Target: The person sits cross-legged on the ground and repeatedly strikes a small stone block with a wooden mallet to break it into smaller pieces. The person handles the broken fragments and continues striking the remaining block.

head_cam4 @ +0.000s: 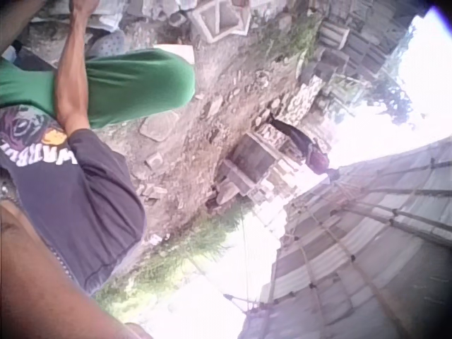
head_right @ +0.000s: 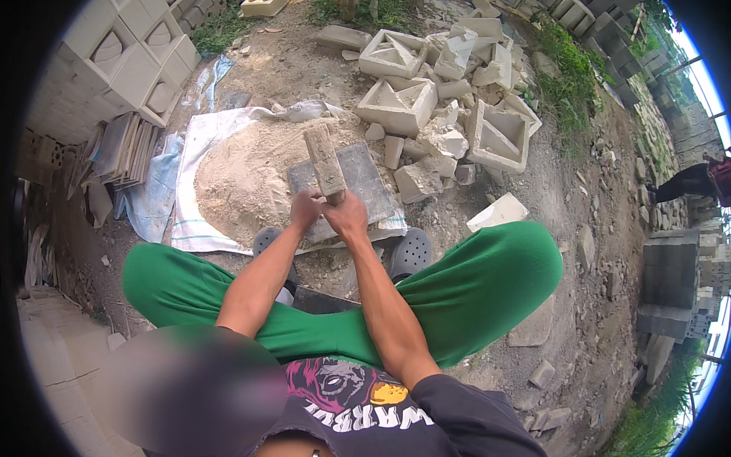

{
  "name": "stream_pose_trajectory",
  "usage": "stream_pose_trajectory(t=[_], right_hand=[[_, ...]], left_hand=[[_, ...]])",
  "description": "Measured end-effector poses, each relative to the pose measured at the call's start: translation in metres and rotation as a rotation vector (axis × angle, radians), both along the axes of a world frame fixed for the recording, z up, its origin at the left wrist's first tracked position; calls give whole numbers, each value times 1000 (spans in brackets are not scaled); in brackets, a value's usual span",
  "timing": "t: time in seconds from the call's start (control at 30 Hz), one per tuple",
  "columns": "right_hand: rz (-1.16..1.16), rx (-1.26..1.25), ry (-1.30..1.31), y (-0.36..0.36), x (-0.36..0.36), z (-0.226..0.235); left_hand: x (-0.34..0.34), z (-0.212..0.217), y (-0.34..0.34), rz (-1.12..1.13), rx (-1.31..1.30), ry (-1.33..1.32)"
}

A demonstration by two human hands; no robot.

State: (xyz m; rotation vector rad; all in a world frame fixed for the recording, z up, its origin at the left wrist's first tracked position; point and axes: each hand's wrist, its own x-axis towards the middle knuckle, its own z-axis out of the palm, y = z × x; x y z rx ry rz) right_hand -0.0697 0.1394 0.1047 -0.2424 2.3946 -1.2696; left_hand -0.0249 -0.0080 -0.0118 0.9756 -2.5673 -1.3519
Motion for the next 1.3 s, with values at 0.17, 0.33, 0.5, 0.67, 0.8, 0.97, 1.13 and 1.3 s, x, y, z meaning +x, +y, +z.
stream_pose_trajectory(t=[0.17,0.33,0.5,0.67,0.8,0.97,1.13,1.3], right_hand=[[-17,-48,43,-2,-6,17],[12,-18,47,3,3,-22],[86,341,-86,18,18,-90],[12,247,49,7,4,-67],[41,54,136,-17,4,-9],[199,297,95,-16,13,-26],[236,440,-58,1,20,-65],[84,184,175,-5,18,-48]], left_hand=[[0,8,4,-11,-133,139],[4,23,1,222,15,37],[26,16,-10,395,-36,-9],[43,9,-4,438,19,-23],[52,-16,-3,553,-35,17],[60,-28,-10,540,38,-74],[65,-17,-4,568,215,-67],[64,-13,3,465,174,-83]])
